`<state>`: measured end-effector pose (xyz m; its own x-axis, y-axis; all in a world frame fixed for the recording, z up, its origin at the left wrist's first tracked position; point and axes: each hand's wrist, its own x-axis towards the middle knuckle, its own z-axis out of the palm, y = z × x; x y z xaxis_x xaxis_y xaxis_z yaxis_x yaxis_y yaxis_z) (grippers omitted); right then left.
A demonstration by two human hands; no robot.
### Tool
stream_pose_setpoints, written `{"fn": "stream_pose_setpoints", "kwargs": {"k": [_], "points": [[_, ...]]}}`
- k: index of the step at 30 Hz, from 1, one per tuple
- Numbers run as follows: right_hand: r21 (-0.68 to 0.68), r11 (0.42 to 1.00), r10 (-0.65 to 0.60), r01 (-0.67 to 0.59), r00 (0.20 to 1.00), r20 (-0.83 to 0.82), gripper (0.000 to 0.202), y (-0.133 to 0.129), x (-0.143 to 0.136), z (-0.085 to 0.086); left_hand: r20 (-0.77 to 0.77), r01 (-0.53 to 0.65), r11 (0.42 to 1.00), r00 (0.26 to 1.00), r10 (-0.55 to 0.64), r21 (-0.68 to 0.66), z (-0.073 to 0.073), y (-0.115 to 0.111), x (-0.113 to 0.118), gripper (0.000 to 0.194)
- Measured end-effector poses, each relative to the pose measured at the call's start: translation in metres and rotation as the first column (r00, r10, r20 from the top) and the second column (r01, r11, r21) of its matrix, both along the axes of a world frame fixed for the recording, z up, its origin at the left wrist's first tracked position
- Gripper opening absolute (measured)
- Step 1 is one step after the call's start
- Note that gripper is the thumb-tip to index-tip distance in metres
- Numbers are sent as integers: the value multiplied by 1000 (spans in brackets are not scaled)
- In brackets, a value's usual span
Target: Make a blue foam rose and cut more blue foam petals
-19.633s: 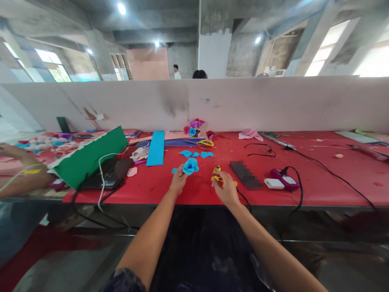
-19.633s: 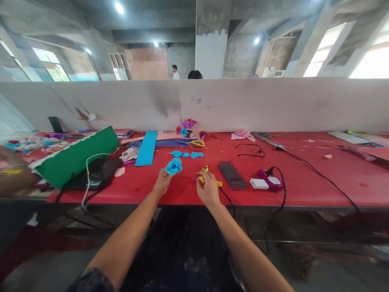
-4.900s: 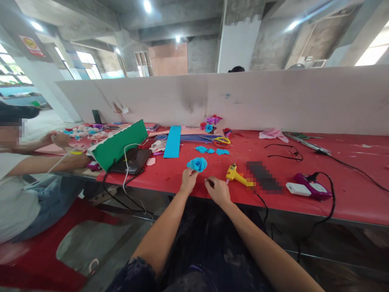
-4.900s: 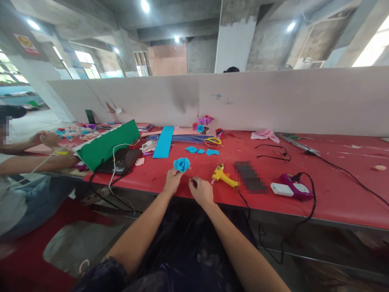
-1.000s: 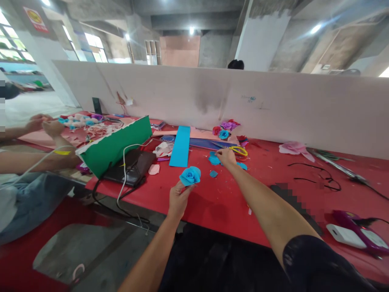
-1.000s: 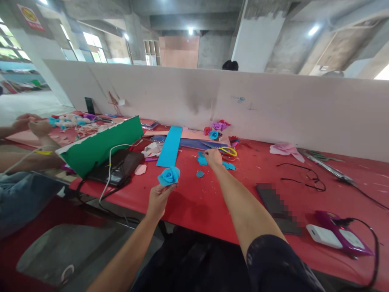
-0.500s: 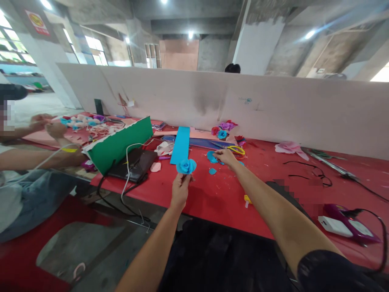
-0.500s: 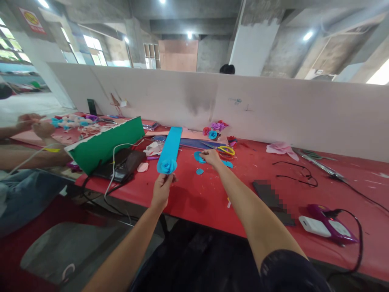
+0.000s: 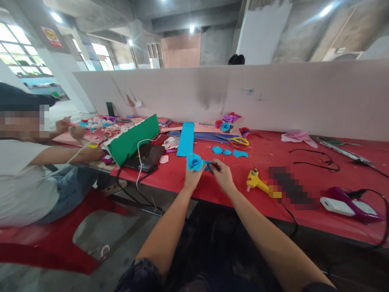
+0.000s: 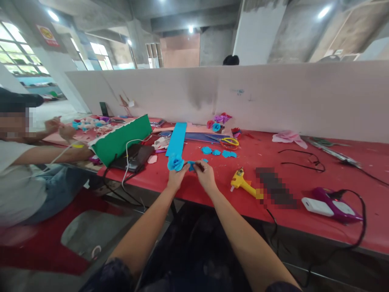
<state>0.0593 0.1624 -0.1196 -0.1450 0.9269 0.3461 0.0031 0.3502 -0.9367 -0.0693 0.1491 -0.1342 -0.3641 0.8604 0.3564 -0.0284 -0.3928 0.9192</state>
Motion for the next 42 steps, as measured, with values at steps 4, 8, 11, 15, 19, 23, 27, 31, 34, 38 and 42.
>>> {"fn": "stream_pose_setpoints", "kwargs": {"k": [4,8,11,15,19,23,27,31,34,38,42], "points": [[48,998,-31,31,999,7,24,-2,4,-5,-98,3,1000,995,-4,-13,-2,-1,2,27],[86,991,-104,103,995,7,26,-2,9,-13,-207,-82,996,976,73,-38,-3,3,-1,28],[130,980,-154,148,987,36,20,-6,11,-14,-213,-89,995,974,78,-42,-2,2,-2,29],[204,969,-163,140,982,100,10,-13,10,-8,-202,-38,999,979,33,-18,3,-2,3,27],[217,966,-162,138,982,99,13,-12,9,-8,-182,0,1000,983,-1,-10,8,-4,7,27],[167,971,-182,174,983,31,16,-5,12,-15,-158,49,997,986,-58,-61,10,-8,6,18],[96,980,-174,175,985,-18,21,0,14,-20,-132,108,987,984,-124,-120,10,-11,6,23],[54,984,-167,169,985,-45,26,3,14,-22,-94,143,978,983,-158,-151,9,-13,7,33],[40,985,-165,168,984,-60,26,3,14,-22,-66,155,976,984,-167,-155,8,-12,7,34],[23,987,-156,158,985,-69,26,3,14,-22,-47,177,970,981,-187,-168,8,-11,6,31],[7,986,-165,166,983,-80,28,2,14,-20,-9,188,963,981,-194,-190,10,-12,9,30]]}}
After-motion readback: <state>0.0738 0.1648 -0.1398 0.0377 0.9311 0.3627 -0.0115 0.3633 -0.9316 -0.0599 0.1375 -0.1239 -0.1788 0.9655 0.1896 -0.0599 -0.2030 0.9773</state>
